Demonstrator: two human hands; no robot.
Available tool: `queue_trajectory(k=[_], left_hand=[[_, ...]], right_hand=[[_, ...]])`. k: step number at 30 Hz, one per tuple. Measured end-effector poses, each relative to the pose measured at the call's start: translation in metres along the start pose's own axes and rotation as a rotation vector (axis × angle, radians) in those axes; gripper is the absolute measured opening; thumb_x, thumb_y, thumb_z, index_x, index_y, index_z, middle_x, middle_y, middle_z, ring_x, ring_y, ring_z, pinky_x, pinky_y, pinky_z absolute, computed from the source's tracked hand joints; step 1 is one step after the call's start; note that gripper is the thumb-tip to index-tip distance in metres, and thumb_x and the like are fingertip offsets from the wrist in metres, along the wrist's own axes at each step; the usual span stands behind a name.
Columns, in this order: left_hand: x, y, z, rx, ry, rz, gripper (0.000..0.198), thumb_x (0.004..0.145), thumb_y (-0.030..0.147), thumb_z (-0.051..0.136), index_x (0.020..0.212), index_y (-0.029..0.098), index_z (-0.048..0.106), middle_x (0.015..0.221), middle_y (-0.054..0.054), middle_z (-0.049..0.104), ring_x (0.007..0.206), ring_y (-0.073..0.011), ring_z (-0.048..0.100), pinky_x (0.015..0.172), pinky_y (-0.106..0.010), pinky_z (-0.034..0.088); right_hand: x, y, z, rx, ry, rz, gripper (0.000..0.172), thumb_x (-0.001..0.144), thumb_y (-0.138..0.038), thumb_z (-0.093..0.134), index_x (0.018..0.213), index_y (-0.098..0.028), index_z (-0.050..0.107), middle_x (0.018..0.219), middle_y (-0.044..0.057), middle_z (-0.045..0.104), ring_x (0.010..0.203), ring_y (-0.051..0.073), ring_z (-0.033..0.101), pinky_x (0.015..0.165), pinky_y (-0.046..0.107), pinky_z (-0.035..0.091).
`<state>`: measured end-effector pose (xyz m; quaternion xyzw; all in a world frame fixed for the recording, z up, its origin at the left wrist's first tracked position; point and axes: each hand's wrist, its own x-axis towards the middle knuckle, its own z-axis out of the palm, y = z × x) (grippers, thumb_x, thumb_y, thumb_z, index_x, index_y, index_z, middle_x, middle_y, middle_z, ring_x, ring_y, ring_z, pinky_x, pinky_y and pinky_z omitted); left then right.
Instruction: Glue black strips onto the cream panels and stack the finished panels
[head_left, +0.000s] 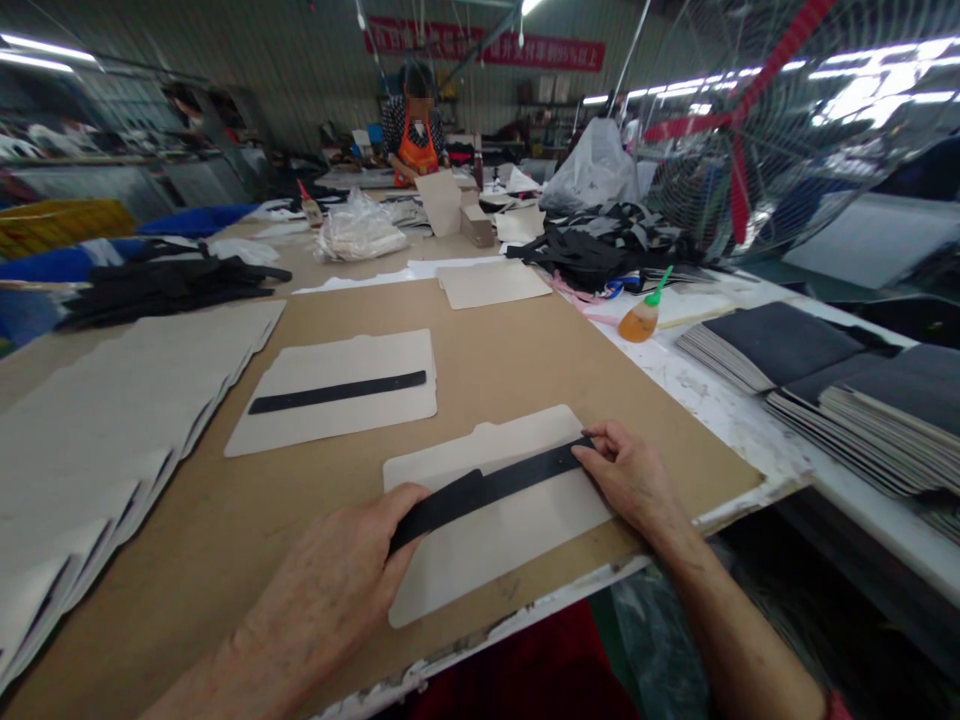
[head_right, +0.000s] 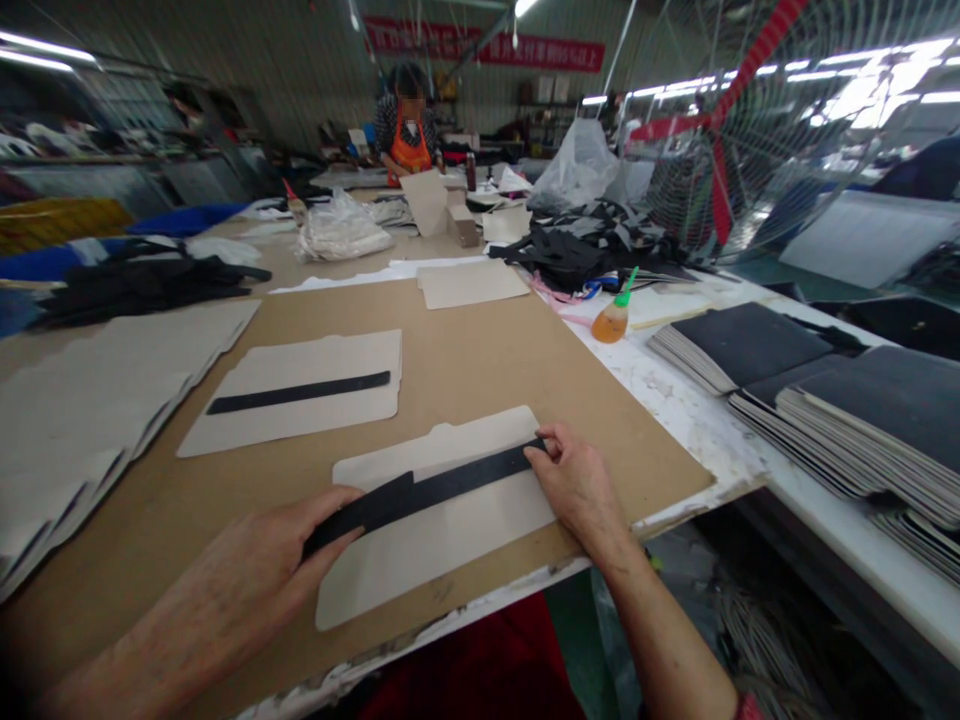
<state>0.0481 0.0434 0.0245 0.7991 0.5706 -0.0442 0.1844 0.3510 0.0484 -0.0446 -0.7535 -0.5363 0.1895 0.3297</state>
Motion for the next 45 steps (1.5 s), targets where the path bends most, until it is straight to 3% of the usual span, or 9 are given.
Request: queue_trajectory(k=[7,20,45], left_hand=[[0.004,0.0,0.001,0.02,0.012,-0.007,0.034,0.094,0.035,0.039,0.123,0.029,0.057,0.103,-0.004,0.073,0.094,-0.0272,0.07,0.077,-0.036,0.05],[0.006,0.0,0.001,0.042,0.003,-0.007,0.033,0.095,0.035,0.039,0.122,0.028,0.056,0.107,-0.005,0.073,0.097,-0.0309,0.069,0.08,-0.041,0.051],[0.013,-0.002,0.005,0.045,-0.004,-0.008,0.032,0.096,0.033,0.04,0.123,0.028,0.056,0.105,-0.005,0.073,0.096,-0.0301,0.069,0.08,-0.041,0.052]], right_hand=[[0.0,0.0,0.002,-0.075,0.02,0.001,0.026,0.081,-0.038,0.06,0.1,-0.022,0.068,0.069,-0.001,0.065,0.065,0.018,0.06,0.061,0.029,0.038],[-0.003,-0.002,0.006,-0.197,0.045,-0.005,0.028,0.084,-0.036,0.061,0.107,-0.022,0.067,0.074,0.001,0.068,0.066,0.019,0.059,0.062,0.03,0.038],[-0.002,-0.008,0.006,-0.366,0.029,-0.018,0.026,0.087,-0.034,0.06,0.109,-0.021,0.067,0.08,0.003,0.071,0.071,0.022,0.064,0.063,0.031,0.038]])
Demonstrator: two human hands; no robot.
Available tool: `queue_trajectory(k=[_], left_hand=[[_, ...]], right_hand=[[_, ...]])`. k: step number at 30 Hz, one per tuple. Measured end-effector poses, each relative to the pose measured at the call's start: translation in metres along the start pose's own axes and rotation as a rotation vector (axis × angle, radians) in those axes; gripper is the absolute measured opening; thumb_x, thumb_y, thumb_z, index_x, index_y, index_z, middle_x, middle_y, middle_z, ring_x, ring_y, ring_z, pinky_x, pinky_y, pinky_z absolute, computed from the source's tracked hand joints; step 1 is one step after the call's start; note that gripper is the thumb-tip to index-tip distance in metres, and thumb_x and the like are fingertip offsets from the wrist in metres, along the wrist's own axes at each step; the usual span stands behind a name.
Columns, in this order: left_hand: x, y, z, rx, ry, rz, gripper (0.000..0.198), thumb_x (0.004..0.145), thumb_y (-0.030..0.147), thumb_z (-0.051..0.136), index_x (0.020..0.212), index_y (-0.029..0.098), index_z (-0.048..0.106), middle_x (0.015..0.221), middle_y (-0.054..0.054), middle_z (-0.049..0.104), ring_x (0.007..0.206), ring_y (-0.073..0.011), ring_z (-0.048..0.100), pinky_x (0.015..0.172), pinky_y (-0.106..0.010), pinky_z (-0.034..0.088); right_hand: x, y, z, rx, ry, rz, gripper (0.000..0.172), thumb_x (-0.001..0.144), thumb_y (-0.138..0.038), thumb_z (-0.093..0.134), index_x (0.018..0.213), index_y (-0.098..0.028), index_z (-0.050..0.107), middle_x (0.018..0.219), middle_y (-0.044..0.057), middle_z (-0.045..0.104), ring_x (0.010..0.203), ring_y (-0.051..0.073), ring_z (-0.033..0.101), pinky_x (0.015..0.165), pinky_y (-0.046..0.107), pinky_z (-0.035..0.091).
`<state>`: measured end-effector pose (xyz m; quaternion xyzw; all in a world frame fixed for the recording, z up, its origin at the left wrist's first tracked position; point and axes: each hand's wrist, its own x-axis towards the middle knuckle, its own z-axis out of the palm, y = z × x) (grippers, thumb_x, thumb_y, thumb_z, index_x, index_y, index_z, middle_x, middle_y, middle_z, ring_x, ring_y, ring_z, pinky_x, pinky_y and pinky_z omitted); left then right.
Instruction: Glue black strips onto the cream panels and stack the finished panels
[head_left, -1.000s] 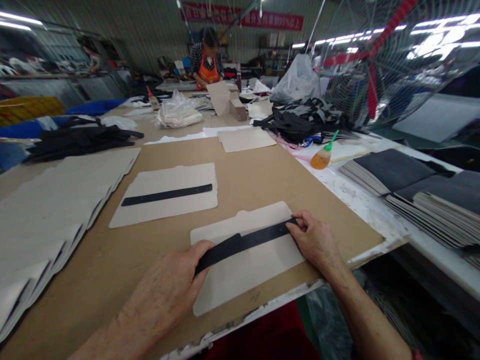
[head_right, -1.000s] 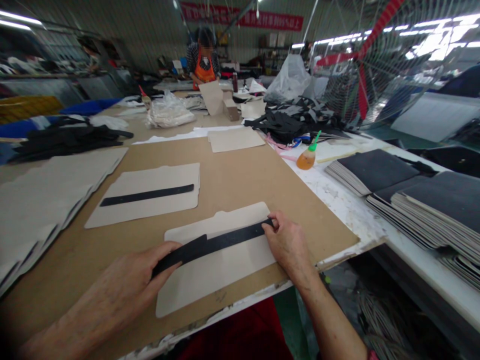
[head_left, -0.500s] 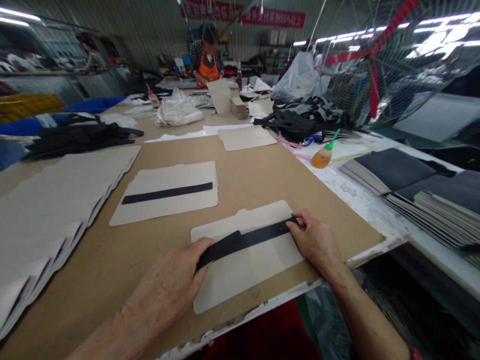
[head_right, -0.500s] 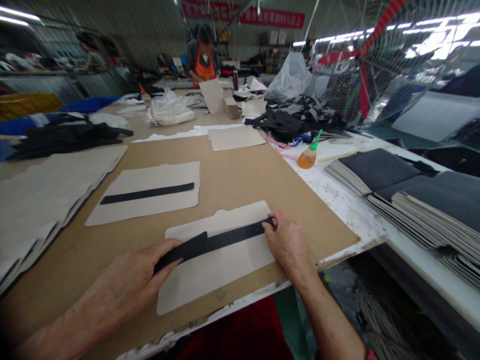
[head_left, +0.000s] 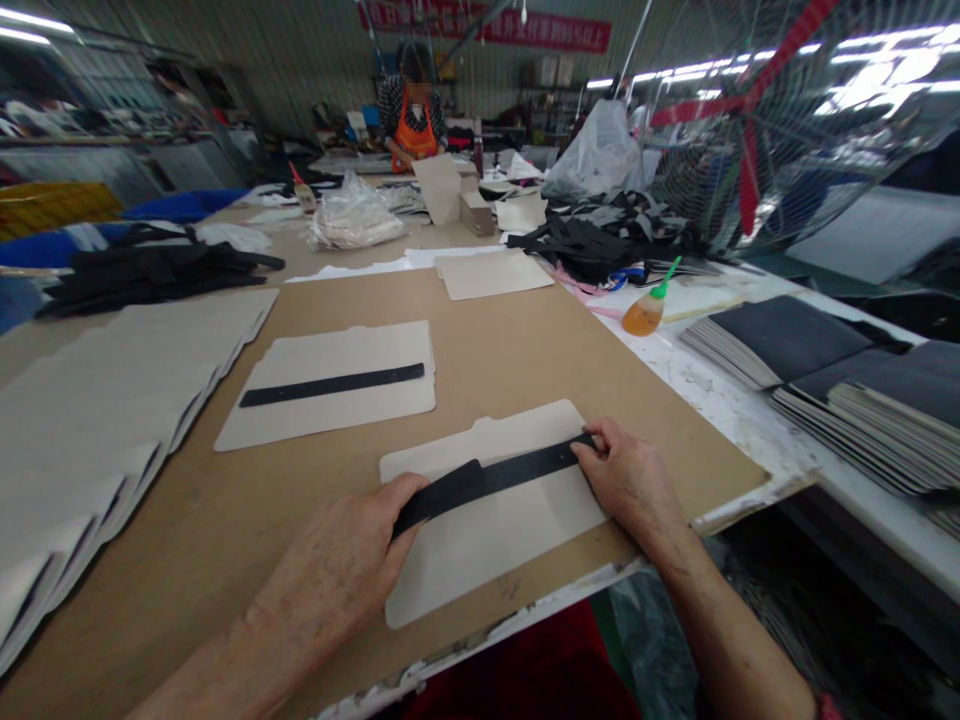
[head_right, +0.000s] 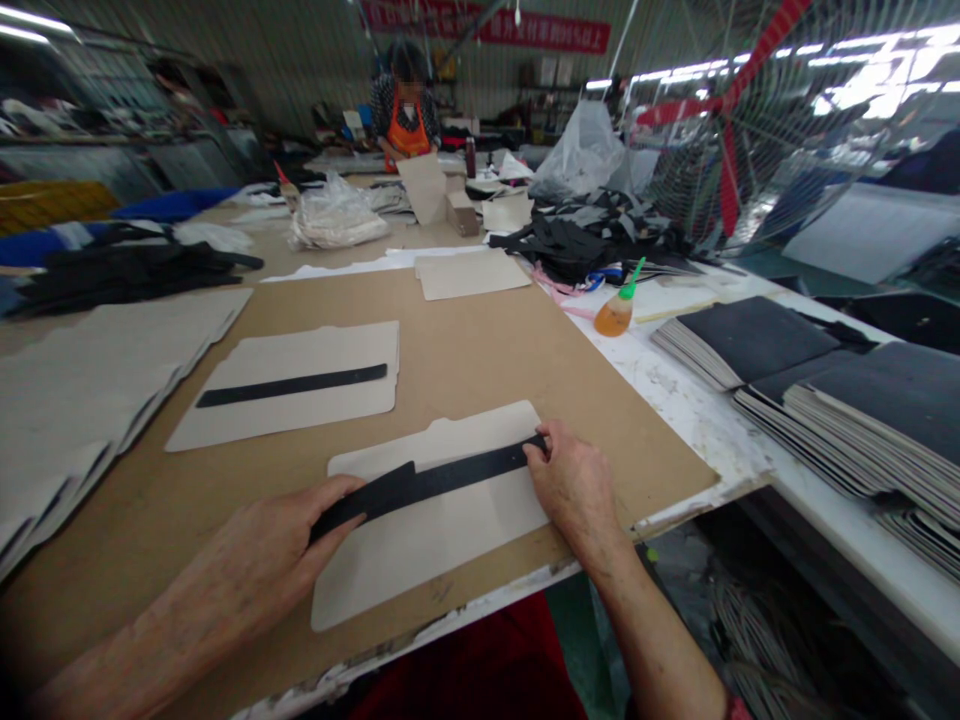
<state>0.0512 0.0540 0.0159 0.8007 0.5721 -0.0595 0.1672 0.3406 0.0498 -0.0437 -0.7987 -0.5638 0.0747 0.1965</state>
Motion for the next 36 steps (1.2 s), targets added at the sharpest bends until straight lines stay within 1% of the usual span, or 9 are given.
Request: queue_trajectory(k=[6,11,16,18,21,23,26,31,36], left_hand=[[0.0,0.0,0.0,-0.009,0.001,0.005,0.033,0.095,0.033,0.042,0.124,0.028,0.055,0.106,-0.006,0.072,0.098,-0.0313,0.069,0.083,-0.044,0.052],[-0.005,0.0,0.001,-0.061,0.019,-0.006,0.031,0.094,0.03,0.046,0.124,0.028,0.054,0.105,-0.005,0.072,0.099,-0.0297,0.069,0.084,-0.043,0.052],[-0.016,-0.001,0.002,-0.171,0.054,0.012,0.024,0.09,0.027,0.055,0.113,0.027,0.058,0.097,-0.002,0.072,0.093,-0.0248,0.069,0.079,-0.036,0.053],[-0.022,0.0,0.004,-0.19,0.089,0.06,0.026,0.086,0.02,0.057,0.111,0.027,0.058,0.1,0.0,0.071,0.095,-0.0232,0.068,0.082,-0.036,0.054],[-0.033,0.002,0.008,-0.115,0.104,0.201,0.046,0.075,0.005,0.055,0.114,0.028,0.056,0.109,0.0,0.067,0.099,-0.0233,0.066,0.086,-0.04,0.055],[-0.038,0.005,0.011,-0.021,0.081,0.273,0.053,0.071,0.0,0.051,0.117,0.027,0.054,0.109,-0.002,0.066,0.094,-0.0242,0.066,0.08,-0.042,0.058],[-0.041,0.006,0.012,0.048,0.058,0.328,0.052,0.074,0.001,0.046,0.12,0.025,0.052,0.109,-0.004,0.065,0.09,-0.0246,0.067,0.071,-0.041,0.06],[-0.034,-0.001,0.011,0.004,0.022,0.234,0.055,0.074,0.003,0.051,0.124,0.026,0.052,0.112,-0.005,0.064,0.095,-0.0261,0.066,0.082,-0.047,0.059],[-0.021,-0.013,0.015,-0.159,0.06,0.135,0.049,0.077,0.007,0.055,0.122,0.026,0.057,0.113,-0.004,0.067,0.103,-0.0234,0.065,0.096,-0.042,0.053]], right_hand=[[-0.001,0.001,0.002,-0.034,-0.015,-0.026,0.027,0.089,-0.034,0.058,0.111,-0.021,0.065,0.084,0.005,0.071,0.075,0.024,0.066,0.065,0.032,0.041],[-0.004,0.005,0.004,0.004,0.042,-0.119,0.026,0.089,-0.032,0.059,0.11,-0.019,0.062,0.112,0.01,0.062,0.087,0.023,0.065,0.07,0.032,0.045],[-0.004,0.01,0.006,-0.008,0.03,-0.169,0.019,0.091,-0.035,0.053,0.099,-0.021,0.063,0.104,0.008,0.061,0.079,0.022,0.063,0.066,0.034,0.045],[-0.003,0.014,0.009,0.005,0.022,-0.205,0.018,0.091,-0.035,0.05,0.091,-0.022,0.062,0.099,0.007,0.063,0.079,0.022,0.063,0.068,0.035,0.045],[-0.001,0.021,0.014,0.024,0.025,-0.245,0.021,0.091,-0.038,0.048,0.086,-0.023,0.061,0.095,0.007,0.064,0.08,0.024,0.063,0.071,0.037,0.046],[0.0,0.026,0.018,0.025,0.023,-0.254,0.023,0.09,-0.04,0.047,0.086,-0.023,0.062,0.095,0.007,0.065,0.079,0.024,0.063,0.071,0.038,0.046],[0.003,0.032,0.022,0.021,0.024,-0.26,0.026,0.089,-0.043,0.045,0.085,-0.024,0.062,0.095,0.007,0.065,0.077,0.024,0.063,0.07,0.038,0.046],[0.006,0.038,0.025,0.019,0.03,-0.288,0.025,0.088,-0.045,0.047,0.085,-0.025,0.06,0.093,0.006,0.066,0.08,0.025,0.064,0.072,0.039,0.047],[0.005,0.037,0.023,-0.01,0.025,-0.268,0.025,0.087,-0.047,0.046,0.086,-0.025,0.06,0.094,0.006,0.066,0.082,0.026,0.064,0.073,0.04,0.047]])
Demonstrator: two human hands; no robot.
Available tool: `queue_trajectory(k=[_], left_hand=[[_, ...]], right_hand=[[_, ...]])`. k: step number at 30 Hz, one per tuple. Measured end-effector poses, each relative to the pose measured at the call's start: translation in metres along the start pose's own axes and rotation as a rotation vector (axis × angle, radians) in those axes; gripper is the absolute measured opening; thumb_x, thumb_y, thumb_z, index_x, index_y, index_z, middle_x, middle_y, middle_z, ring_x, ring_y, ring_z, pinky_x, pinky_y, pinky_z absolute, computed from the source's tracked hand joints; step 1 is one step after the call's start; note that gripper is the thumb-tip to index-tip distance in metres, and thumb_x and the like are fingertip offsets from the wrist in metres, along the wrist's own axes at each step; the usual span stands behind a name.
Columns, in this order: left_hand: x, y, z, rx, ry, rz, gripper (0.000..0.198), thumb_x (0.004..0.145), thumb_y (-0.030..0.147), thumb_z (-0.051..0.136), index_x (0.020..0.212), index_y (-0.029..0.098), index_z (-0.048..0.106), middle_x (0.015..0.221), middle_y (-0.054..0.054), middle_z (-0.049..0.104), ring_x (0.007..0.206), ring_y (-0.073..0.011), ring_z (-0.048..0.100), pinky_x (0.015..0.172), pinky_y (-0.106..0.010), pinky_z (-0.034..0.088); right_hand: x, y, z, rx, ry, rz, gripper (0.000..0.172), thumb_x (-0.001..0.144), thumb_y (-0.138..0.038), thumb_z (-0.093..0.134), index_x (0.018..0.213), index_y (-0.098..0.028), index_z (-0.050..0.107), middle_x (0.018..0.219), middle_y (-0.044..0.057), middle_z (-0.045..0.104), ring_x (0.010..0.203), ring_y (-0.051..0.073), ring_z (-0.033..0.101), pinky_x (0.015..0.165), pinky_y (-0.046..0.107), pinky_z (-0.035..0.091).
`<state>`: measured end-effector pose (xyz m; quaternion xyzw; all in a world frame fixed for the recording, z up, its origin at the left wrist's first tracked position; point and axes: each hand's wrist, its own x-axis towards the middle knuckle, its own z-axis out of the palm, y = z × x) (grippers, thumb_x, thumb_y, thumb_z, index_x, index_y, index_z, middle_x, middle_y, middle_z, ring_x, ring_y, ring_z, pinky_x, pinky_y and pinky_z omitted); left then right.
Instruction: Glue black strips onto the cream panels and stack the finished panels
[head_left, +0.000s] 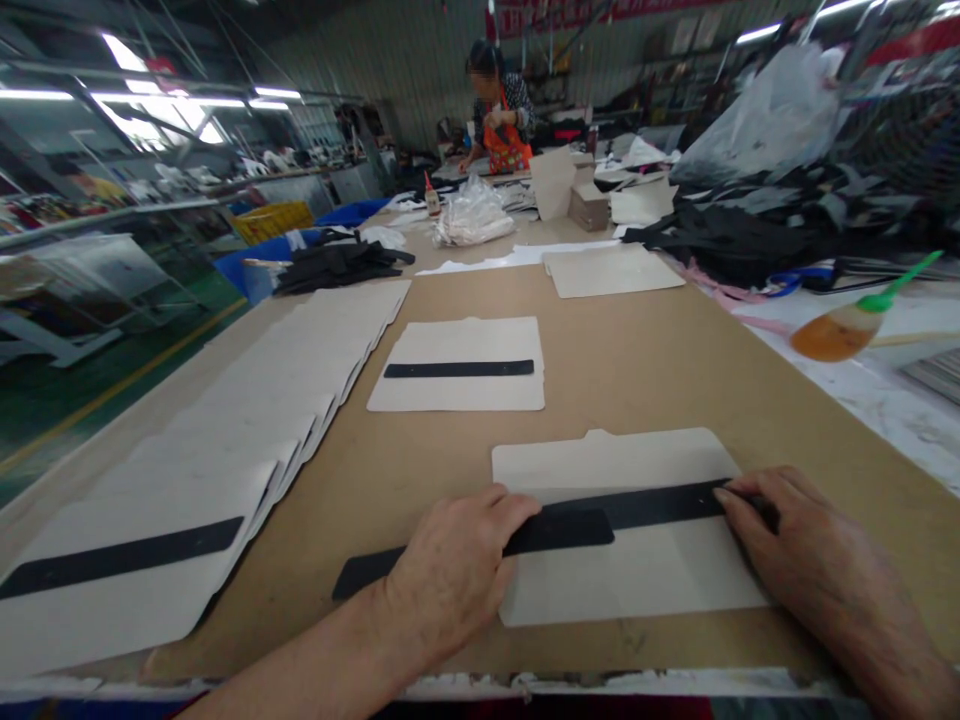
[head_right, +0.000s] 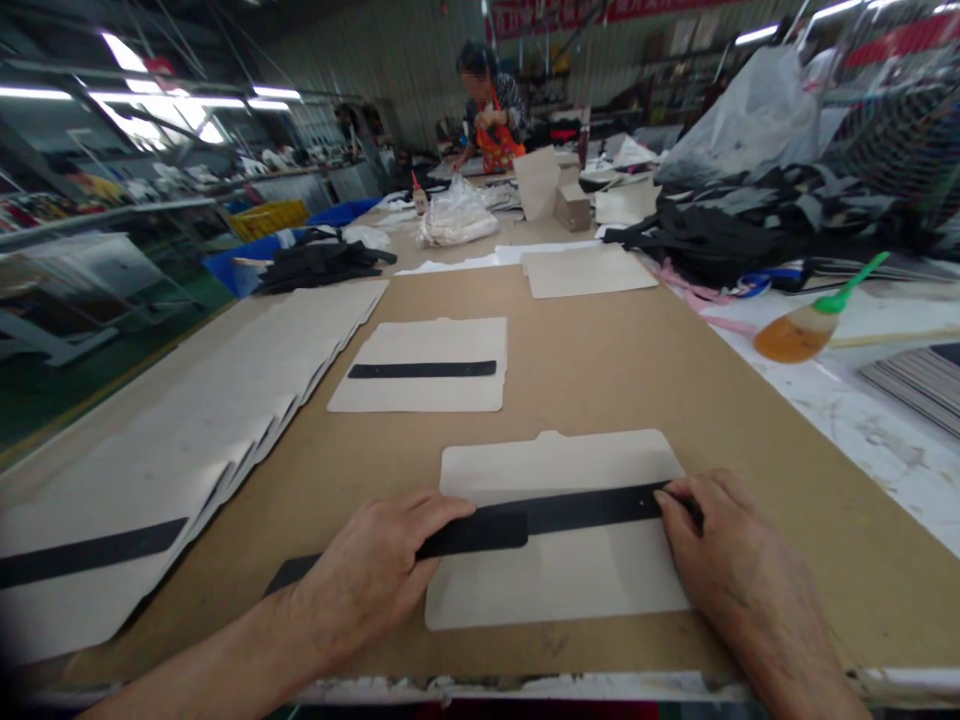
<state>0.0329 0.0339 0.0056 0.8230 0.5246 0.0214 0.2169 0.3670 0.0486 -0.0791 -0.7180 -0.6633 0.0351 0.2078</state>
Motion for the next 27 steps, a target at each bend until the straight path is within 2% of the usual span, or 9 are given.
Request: queue_trajectory(k=[4,7,15,27], left_hand=[[0.008,-0.005,0.001,-0.112,0.039,0.003,0.031,0.087,0.017,0.055,0.116,0.026,0.063,0.11,-0.003,0.069,0.103,-0.0216,0.065,0.096,-0.038,0.052],[0.013,-0.006,0.001,-0.157,0.039,-0.006,0.025,0.093,0.023,0.051,0.113,0.025,0.065,0.109,-0.002,0.07,0.103,-0.0196,0.065,0.094,-0.034,0.051],[0.018,-0.008,0.003,-0.159,0.059,-0.047,0.023,0.094,0.025,0.052,0.113,0.023,0.065,0.112,-0.002,0.07,0.105,-0.0189,0.064,0.097,-0.033,0.049],[0.021,-0.01,0.006,-0.135,0.049,-0.067,0.022,0.094,0.027,0.049,0.111,0.022,0.063,0.108,-0.003,0.069,0.102,-0.0192,0.064,0.092,-0.033,0.05]], right_hand=[[0.0,-0.002,-0.003,-0.024,-0.024,0.024,0.027,0.088,-0.048,0.045,0.086,-0.026,0.061,0.096,0.006,0.065,0.081,0.026,0.064,0.071,0.04,0.047],[0.0,-0.005,-0.004,-0.019,-0.033,0.031,0.028,0.088,-0.047,0.044,0.085,-0.025,0.06,0.096,0.006,0.064,0.081,0.026,0.063,0.072,0.041,0.047],[0.0,-0.006,-0.006,-0.034,0.004,0.013,0.027,0.088,-0.047,0.044,0.084,-0.025,0.06,0.094,0.007,0.064,0.08,0.027,0.063,0.073,0.041,0.048],[0.0,-0.005,-0.006,-0.037,-0.017,0.031,0.025,0.087,-0.047,0.046,0.083,-0.026,0.059,0.096,0.007,0.064,0.08,0.027,0.062,0.073,0.042,0.047]])
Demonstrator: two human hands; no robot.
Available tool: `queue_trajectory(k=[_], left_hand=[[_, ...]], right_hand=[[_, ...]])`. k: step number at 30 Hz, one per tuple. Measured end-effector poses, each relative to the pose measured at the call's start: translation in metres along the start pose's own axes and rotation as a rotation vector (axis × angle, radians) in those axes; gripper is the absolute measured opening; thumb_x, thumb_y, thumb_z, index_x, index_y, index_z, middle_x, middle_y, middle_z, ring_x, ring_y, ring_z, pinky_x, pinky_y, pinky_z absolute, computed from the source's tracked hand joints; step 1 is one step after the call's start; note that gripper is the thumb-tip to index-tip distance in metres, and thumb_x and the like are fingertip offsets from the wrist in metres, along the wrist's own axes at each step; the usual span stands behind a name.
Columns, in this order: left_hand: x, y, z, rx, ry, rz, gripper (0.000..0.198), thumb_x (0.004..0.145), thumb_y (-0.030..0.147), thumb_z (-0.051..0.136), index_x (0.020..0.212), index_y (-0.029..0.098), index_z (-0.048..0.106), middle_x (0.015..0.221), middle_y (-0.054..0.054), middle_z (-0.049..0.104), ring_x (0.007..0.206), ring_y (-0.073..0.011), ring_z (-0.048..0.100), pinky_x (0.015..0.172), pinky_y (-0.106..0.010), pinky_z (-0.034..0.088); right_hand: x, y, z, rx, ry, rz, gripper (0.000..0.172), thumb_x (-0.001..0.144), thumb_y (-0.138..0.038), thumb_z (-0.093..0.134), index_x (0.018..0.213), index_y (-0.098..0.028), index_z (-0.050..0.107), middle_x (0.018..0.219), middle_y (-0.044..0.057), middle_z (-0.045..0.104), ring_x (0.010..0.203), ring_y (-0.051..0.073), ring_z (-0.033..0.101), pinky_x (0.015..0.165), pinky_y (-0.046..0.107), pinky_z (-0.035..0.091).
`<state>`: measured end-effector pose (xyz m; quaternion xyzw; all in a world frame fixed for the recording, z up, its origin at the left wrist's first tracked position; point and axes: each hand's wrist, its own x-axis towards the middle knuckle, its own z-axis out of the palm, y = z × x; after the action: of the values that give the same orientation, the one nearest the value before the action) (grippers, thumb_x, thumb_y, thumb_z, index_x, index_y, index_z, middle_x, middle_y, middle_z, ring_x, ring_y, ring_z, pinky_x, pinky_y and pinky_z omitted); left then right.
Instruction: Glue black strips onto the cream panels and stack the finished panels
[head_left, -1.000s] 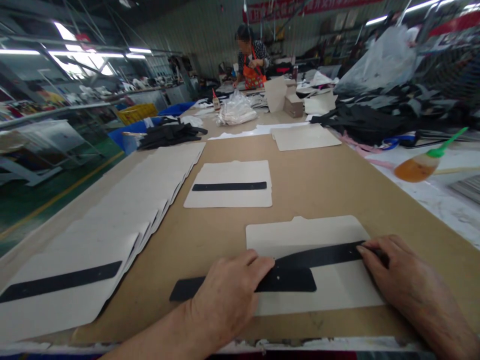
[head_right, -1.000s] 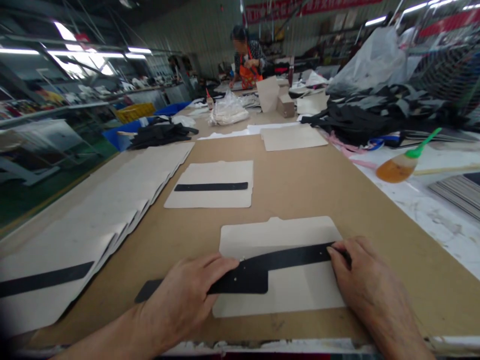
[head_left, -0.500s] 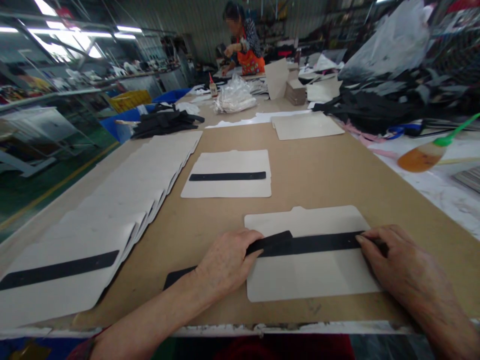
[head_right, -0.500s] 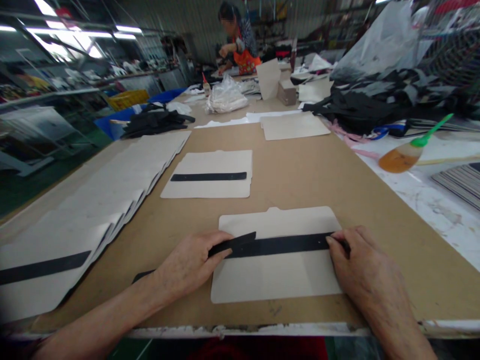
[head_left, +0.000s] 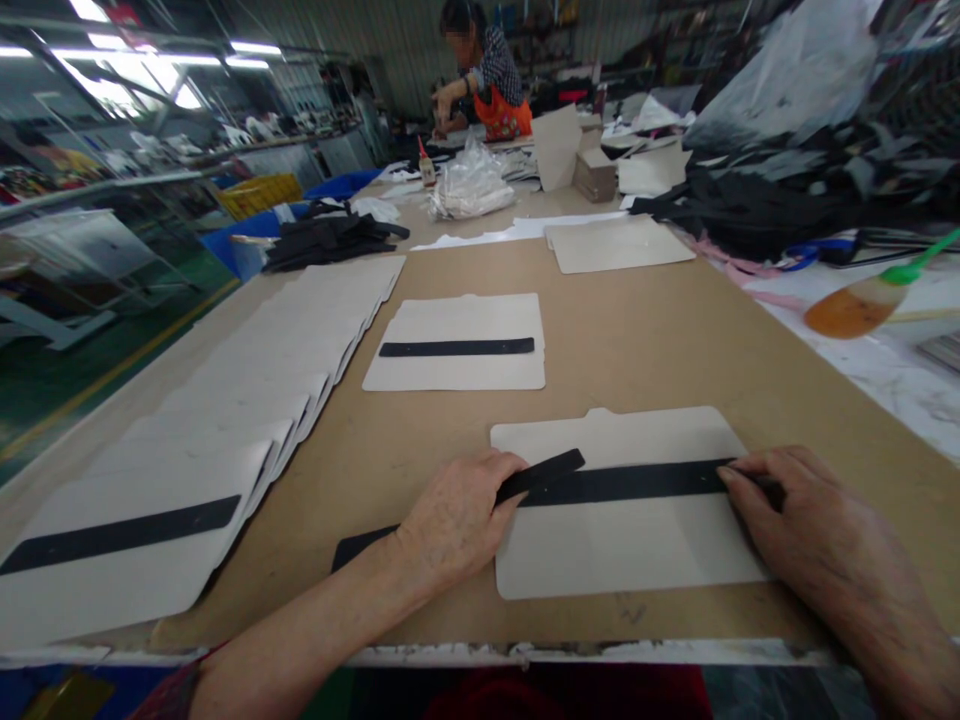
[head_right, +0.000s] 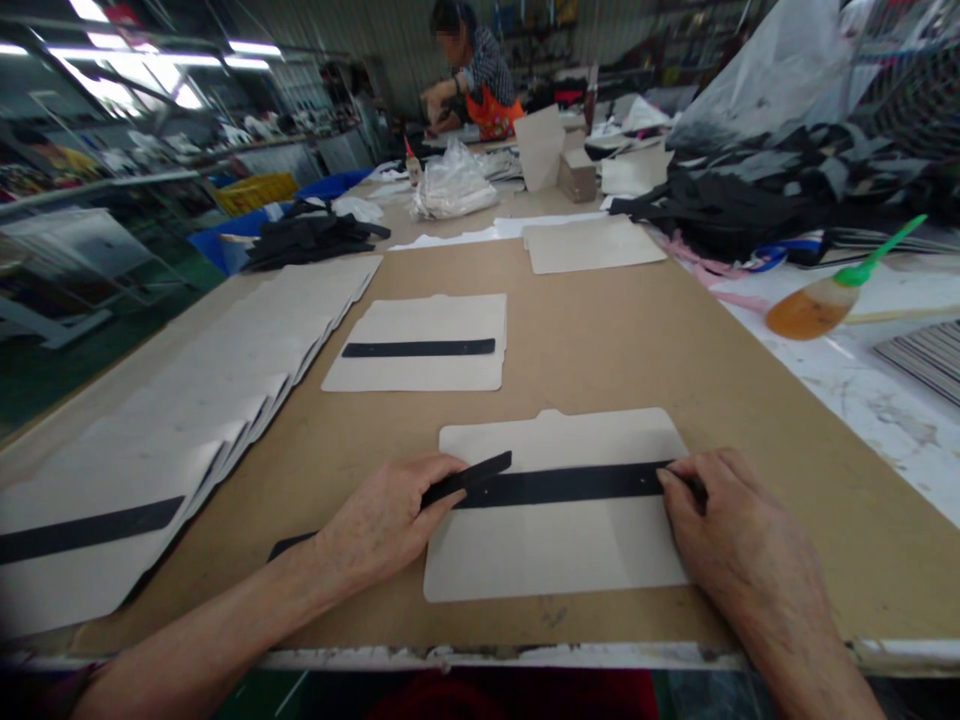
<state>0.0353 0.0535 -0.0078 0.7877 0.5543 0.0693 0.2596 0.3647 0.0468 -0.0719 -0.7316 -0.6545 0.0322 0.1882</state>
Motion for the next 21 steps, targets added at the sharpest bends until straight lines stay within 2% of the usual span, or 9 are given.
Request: queue_trajectory(k=[11,16,18,21], left_hand=[[0.001,0.003,-0.001,0.033,-0.021,-0.021,0.022,0.092,0.025,0.05,0.11,0.022,0.064,0.108,-0.003,0.068,0.101,-0.0192,0.064,0.092,-0.033,0.05],[-0.002,0.004,-0.003,0.066,0.032,-0.002,0.023,0.092,0.025,0.052,0.111,0.025,0.065,0.11,-0.004,0.059,0.095,-0.0181,0.063,0.088,-0.033,0.053],[-0.002,0.005,0.0,0.118,0.041,0.015,0.026,0.089,0.019,0.053,0.11,0.027,0.065,0.117,-0.003,0.054,0.092,-0.0175,0.063,0.085,-0.033,0.054],[-0.002,0.009,0.006,0.239,-0.023,0.084,0.044,0.083,0.004,0.046,0.114,0.03,0.064,0.123,-0.001,0.054,0.088,-0.0166,0.065,0.082,-0.033,0.055]], right_hand=[[0.0,-0.001,0.001,-0.002,0.02,-0.031,0.025,0.088,-0.045,0.045,0.084,-0.025,0.059,0.095,0.008,0.064,0.079,0.027,0.062,0.07,0.041,0.047],[0.0,-0.004,0.0,-0.005,0.01,-0.05,0.023,0.09,-0.042,0.044,0.085,-0.025,0.058,0.097,0.007,0.063,0.08,0.026,0.063,0.071,0.04,0.048],[0.0,-0.009,-0.002,-0.02,0.005,-0.05,0.021,0.092,-0.039,0.044,0.086,-0.024,0.058,0.097,0.007,0.064,0.08,0.025,0.064,0.07,0.039,0.048],[-0.003,-0.02,-0.008,-0.076,-0.015,-0.06,0.02,0.095,-0.034,0.043,0.093,-0.023,0.06,0.101,0.006,0.066,0.081,0.024,0.065,0.07,0.037,0.049]])
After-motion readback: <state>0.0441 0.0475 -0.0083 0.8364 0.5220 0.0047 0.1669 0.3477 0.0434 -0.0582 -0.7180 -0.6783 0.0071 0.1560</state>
